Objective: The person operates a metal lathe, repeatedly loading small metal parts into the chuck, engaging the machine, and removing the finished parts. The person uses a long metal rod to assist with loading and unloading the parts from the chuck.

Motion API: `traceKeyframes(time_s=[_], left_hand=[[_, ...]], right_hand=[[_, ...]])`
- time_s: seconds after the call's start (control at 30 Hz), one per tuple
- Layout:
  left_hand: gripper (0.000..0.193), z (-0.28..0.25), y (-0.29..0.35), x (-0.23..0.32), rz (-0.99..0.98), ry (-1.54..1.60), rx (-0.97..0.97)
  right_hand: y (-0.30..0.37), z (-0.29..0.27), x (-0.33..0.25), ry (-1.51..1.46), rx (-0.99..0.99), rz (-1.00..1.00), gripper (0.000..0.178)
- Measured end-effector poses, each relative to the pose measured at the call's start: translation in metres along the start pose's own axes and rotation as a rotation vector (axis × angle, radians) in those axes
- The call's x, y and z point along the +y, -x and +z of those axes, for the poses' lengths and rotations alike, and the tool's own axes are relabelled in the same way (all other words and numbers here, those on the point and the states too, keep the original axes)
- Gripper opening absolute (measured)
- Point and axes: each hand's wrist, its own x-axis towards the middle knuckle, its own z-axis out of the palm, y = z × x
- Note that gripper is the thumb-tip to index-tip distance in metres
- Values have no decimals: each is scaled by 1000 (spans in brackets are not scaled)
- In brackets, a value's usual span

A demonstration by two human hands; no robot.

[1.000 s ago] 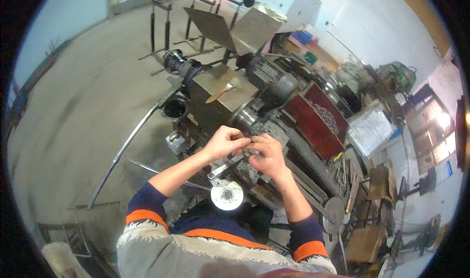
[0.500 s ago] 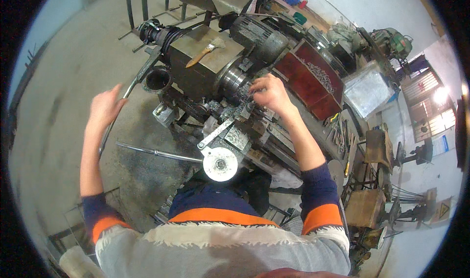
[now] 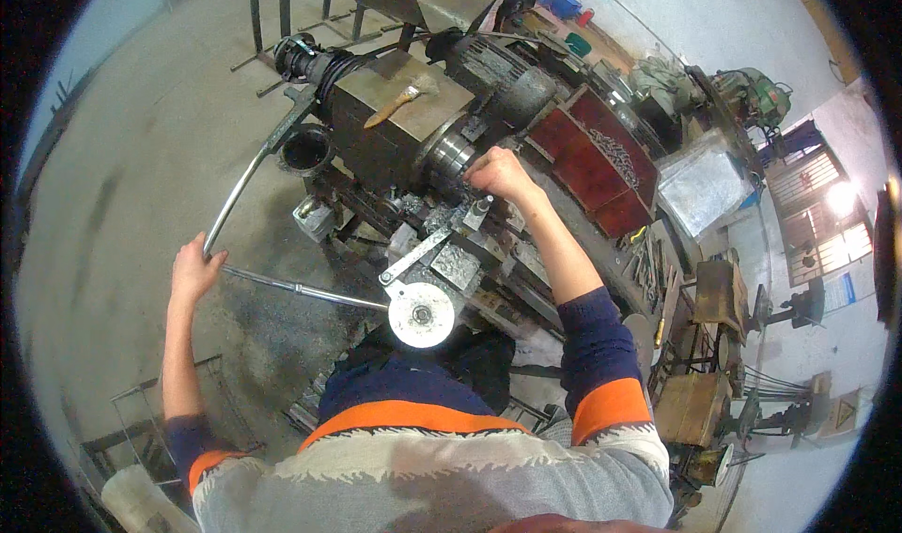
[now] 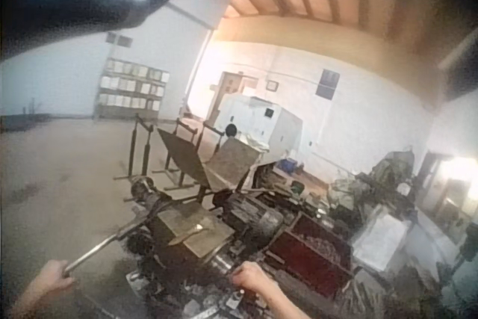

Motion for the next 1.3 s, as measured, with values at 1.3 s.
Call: traceKeyframes(time_s=[1.3], left_hand=[[27,243,-187,33,425,-477,-402]], right_hand=[[263,-48,45,-76,572,484,32]])
